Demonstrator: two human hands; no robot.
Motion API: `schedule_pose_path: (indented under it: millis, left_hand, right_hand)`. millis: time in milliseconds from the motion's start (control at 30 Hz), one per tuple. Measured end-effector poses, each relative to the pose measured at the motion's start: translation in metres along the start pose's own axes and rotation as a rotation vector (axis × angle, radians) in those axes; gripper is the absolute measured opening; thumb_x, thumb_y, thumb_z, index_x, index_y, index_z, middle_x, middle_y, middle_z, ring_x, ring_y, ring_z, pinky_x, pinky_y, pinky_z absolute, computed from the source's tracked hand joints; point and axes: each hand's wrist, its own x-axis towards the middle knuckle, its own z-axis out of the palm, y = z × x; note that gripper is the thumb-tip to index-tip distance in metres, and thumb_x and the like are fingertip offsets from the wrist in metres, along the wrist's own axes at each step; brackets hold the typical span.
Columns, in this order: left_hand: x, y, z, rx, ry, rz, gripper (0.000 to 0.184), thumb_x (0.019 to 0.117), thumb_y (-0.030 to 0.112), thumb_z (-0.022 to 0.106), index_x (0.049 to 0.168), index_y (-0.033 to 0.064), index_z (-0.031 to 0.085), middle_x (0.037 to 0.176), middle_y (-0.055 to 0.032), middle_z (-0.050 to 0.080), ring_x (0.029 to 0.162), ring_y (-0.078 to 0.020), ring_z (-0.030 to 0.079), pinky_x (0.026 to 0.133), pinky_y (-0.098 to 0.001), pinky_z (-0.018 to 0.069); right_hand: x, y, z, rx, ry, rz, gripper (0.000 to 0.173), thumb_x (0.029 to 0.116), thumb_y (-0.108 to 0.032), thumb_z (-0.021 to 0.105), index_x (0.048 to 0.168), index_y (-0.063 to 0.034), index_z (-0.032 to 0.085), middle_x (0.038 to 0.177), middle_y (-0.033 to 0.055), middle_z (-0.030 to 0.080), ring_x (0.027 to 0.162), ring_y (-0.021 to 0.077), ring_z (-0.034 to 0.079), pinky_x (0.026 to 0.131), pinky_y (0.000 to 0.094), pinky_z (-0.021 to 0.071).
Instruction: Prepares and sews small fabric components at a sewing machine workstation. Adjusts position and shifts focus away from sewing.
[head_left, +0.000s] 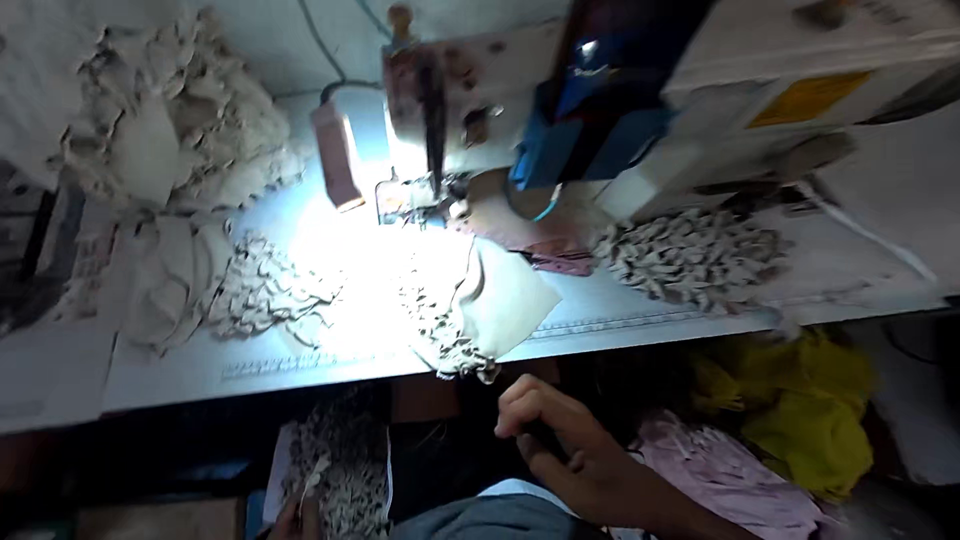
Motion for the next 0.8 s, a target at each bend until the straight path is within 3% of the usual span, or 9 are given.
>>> schedule_pose_path:
  millis: [100, 267, 367, 467, 533, 600, 633, 700, 800]
  left_hand:
    - [-0.006, 0.012, -0.020, -0.194, 0.064, 0.134, 0.026, 0.1028, 0.018, 0.057, 0.102, -0.0045, 0.070, 0.078, 0.0022, 0.068, 0.064, 0.0043, 0.062, 0.062, -0.0171, 0.0563]
    - [-0.018, 0.052, -0.054, -0.213, 0.054, 0.291, 0.030, 0.1033, 0.030, 0.058, 0.101, 0.0037, 0.074, 0.084, 0.0031, 0.071, 0.073, 0.0036, 0.065, 0.069, -0.0187, 0.0582]
    - [-0.026, 0.068, -0.067, -0.304, -0.041, 0.370, 0.021, 0.1032, 0.032, 0.061, 0.104, 0.0157, 0.074, 0.086, 0.0083, 0.071, 0.076, 0.0021, 0.066, 0.071, -0.0207, 0.0591]
    - [-0.033, 0.088, -0.078, -0.367, -0.151, 0.455, 0.018, 0.1009, 0.028, 0.064, 0.103, 0.0135, 0.075, 0.084, 0.0060, 0.067, 0.079, 0.0000, 0.064, 0.072, -0.0207, 0.0574]
    - [-0.038, 0.100, -0.088, -0.412, -0.202, 0.500, 0.019, 0.1018, 0.026, 0.064, 0.105, 0.0119, 0.075, 0.085, 0.0047, 0.067, 0.080, -0.0001, 0.064, 0.071, -0.0190, 0.0563]
    - [-0.042, 0.109, -0.099, -0.479, -0.266, 0.519, 0.019, 0.1029, 0.028, 0.062, 0.106, 0.0135, 0.074, 0.086, 0.0061, 0.069, 0.081, 0.0020, 0.063, 0.071, -0.0163, 0.0536]
    - [-0.043, 0.112, -0.104, -0.512, -0.330, 0.518, 0.019, 0.1028, 0.028, 0.063, 0.107, 0.0130, 0.074, 0.086, 0.0062, 0.069, 0.082, 0.0031, 0.063, 0.072, -0.0150, 0.0524]
    - [-0.040, 0.114, -0.102, -0.532, -0.515, 0.501, 0.022, 0.1016, 0.029, 0.065, 0.108, 0.0097, 0.073, 0.088, 0.0044, 0.070, 0.083, 0.0039, 0.063, 0.074, -0.0144, 0.0531]
    - [-0.031, 0.109, -0.069, -0.509, -0.714, 0.487, 0.028, 0.0985, 0.032, 0.069, 0.105, 0.0056, 0.075, 0.087, 0.0003, 0.072, 0.079, 0.0016, 0.065, 0.071, -0.0171, 0.0556]
  right_hand:
    - [0.003, 0.003, 0.008, -0.005, -0.028, 0.008, 0.024, 0.0917, -0.003, 0.053, 0.112, -0.0113, 0.063, 0.108, 0.0003, 0.062, 0.101, 0.0071, 0.061, 0.087, 0.0217, 0.0552]
    - [0.021, 0.001, 0.049, -0.108, -0.302, -0.054, 0.028, 0.0965, -0.012, 0.055, 0.122, -0.0105, 0.065, 0.116, 0.0050, 0.065, 0.110, 0.0102, 0.060, 0.095, 0.0234, 0.0519]
    - [0.030, 0.014, 0.093, -0.190, -0.417, -0.100, 0.043, 0.0934, -0.017, 0.062, 0.136, -0.0114, 0.061, 0.128, 0.0087, 0.064, 0.119, 0.0200, 0.060, 0.097, 0.0356, 0.0532]
    - [0.039, 0.026, 0.135, -0.146, -0.582, -0.141, 0.067, 0.0910, -0.025, 0.072, 0.151, -0.0075, 0.047, 0.145, 0.0122, 0.057, 0.134, 0.0291, 0.053, 0.109, 0.0498, 0.0469]
    - [0.038, 0.024, 0.145, -0.040, -0.675, -0.142, 0.046, 0.0984, -0.030, 0.067, 0.137, -0.0062, 0.060, 0.119, 0.0083, 0.069, 0.114, 0.0224, 0.063, 0.100, 0.0455, 0.0516]
    - [0.039, 0.010, 0.135, 0.127, -0.767, -0.121, 0.026, 0.1057, -0.026, 0.056, 0.107, -0.0034, 0.069, 0.086, 0.0054, 0.068, 0.079, 0.0119, 0.063, 0.075, 0.0306, 0.0543]
    - [0.041, 0.000, 0.123, 0.204, -0.813, -0.111, 0.027, 0.1072, -0.023, 0.052, 0.101, -0.0024, 0.067, 0.080, 0.0050, 0.064, 0.073, 0.0085, 0.060, 0.069, 0.0243, 0.0526]
    - [0.047, -0.022, 0.090, 0.278, -0.856, -0.107, 0.031, 0.1096, -0.026, 0.049, 0.094, -0.0035, 0.062, 0.077, 0.0037, 0.058, 0.070, 0.0056, 0.056, 0.065, 0.0189, 0.0485]
    - [0.055, -0.051, 0.033, 0.331, -0.777, -0.117, 0.031, 0.1082, -0.028, 0.053, 0.090, -0.0045, 0.059, 0.079, 0.0075, 0.058, 0.076, 0.0122, 0.060, 0.070, 0.0240, 0.0512]
